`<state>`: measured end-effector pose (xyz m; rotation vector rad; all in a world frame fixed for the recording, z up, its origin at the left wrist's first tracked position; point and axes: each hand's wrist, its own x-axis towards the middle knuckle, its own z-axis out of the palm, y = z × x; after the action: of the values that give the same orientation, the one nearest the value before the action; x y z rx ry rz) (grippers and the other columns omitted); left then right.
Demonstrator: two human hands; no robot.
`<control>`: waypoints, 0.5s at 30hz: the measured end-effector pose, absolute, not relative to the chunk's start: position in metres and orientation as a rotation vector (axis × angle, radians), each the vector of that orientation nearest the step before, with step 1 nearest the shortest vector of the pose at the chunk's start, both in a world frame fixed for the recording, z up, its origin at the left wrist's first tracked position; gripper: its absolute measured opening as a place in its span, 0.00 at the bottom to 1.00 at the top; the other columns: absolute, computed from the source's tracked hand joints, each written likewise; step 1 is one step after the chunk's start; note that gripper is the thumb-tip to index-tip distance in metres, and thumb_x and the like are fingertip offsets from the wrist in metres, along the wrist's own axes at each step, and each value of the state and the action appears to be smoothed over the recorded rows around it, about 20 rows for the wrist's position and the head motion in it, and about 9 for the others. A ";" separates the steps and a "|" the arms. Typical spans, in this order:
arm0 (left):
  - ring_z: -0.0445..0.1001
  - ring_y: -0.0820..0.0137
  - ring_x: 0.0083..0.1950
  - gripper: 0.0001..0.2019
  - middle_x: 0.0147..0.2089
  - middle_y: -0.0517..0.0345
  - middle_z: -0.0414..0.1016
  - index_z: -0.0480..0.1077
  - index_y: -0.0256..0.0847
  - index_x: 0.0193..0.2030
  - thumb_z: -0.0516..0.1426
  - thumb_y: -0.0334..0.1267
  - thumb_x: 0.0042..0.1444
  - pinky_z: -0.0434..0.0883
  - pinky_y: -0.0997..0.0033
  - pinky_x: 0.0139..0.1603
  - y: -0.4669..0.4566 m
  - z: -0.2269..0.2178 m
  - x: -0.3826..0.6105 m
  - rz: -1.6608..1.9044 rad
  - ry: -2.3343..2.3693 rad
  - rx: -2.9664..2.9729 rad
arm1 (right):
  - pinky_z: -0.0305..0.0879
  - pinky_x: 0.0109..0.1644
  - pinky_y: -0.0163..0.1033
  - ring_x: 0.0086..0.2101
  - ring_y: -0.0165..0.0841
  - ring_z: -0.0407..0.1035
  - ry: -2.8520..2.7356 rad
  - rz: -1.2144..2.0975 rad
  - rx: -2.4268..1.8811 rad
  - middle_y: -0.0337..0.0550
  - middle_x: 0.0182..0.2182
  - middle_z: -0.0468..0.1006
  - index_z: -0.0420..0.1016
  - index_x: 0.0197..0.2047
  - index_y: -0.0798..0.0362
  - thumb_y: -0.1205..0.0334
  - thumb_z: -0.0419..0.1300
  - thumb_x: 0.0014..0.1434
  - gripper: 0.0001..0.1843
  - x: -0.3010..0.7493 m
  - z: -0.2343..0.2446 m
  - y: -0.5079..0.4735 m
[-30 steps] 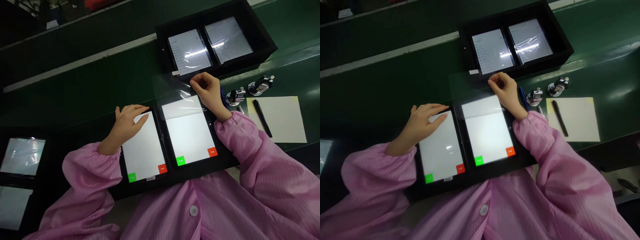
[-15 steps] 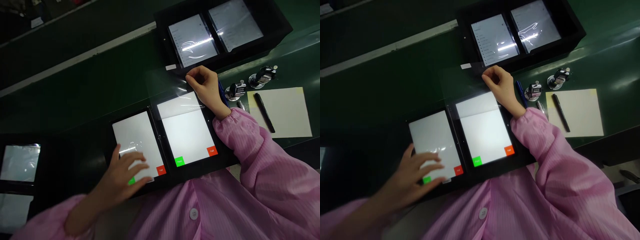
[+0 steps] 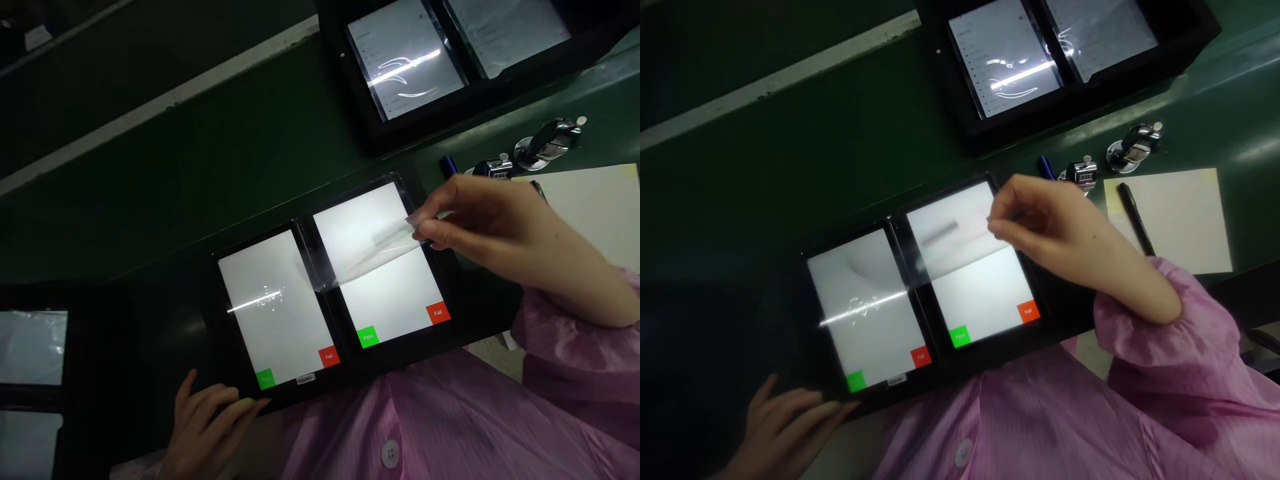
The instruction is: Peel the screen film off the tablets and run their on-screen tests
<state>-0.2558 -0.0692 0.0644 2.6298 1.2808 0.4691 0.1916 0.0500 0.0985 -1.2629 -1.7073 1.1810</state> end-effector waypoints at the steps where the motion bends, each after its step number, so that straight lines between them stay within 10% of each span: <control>1: 0.74 0.72 0.29 0.09 0.29 0.65 0.71 0.73 0.47 0.32 0.61 0.30 0.64 0.57 0.53 0.79 -0.067 0.065 -0.253 0.489 1.250 2.686 | 0.83 0.47 0.47 0.44 0.40 0.79 -1.734 1.188 -1.228 0.42 0.45 0.81 0.76 0.49 0.45 0.56 0.65 0.69 0.07 0.191 0.091 0.041; 7: 0.72 0.75 0.27 0.09 0.27 0.66 0.69 0.75 0.43 0.33 0.61 0.26 0.63 0.56 0.59 0.79 -0.061 0.068 -0.233 0.483 1.115 2.909 | 0.83 0.49 0.53 0.58 0.50 0.72 -2.201 0.892 -1.132 0.52 0.70 0.61 0.46 0.78 0.32 0.61 0.71 0.64 0.50 0.181 0.042 0.011; 15: 0.76 0.73 0.28 0.22 0.27 0.72 0.76 0.81 0.58 0.47 0.65 0.21 0.56 0.66 0.47 0.74 -0.073 0.050 -0.274 0.474 1.252 2.673 | 0.79 0.53 0.57 0.56 0.49 0.72 -2.085 0.496 -1.285 0.52 0.61 0.73 0.49 0.77 0.39 0.56 0.59 0.73 0.36 0.166 0.033 0.019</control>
<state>-0.2739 -0.0727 0.0498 2.6728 1.2520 0.4737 0.1655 0.0186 0.0327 -1.2845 -2.0855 0.4956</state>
